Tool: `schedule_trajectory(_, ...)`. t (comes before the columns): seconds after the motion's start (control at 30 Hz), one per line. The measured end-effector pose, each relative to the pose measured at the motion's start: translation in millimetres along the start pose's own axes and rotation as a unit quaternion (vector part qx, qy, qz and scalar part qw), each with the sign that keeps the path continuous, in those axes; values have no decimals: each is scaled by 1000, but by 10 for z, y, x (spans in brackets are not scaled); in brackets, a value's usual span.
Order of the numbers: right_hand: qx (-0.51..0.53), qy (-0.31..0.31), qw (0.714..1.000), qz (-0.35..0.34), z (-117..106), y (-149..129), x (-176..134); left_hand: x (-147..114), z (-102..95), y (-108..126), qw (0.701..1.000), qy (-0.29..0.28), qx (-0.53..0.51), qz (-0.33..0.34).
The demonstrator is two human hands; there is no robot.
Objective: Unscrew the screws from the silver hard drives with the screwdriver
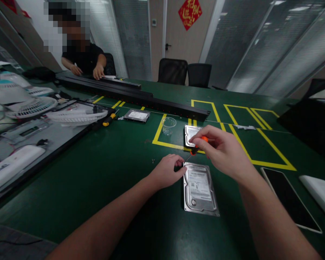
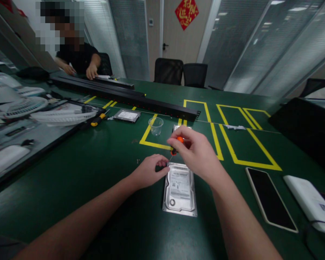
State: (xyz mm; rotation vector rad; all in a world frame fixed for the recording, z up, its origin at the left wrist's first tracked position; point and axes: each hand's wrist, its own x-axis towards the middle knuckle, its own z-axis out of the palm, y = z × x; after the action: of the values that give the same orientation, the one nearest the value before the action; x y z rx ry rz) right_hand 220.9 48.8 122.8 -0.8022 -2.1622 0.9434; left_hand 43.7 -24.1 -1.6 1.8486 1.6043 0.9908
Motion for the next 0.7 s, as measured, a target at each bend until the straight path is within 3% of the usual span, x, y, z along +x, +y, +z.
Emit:
schedule_trajectory(0.17, 4, -83, 996, 10, -105, -55, -37, -3, -5, 10, 1000, -7, 4, -6)
schedule_trajectory(0.43, -132, 15, 991, -30, -41, -68, -46, -3, -6, 9, 1000, 2, -3, -3)
schedule_trajectory(0.7, -114, -73, 991, -19, -93, -117, -59, -3, -11, 10, 1000, -2, -3, -2)
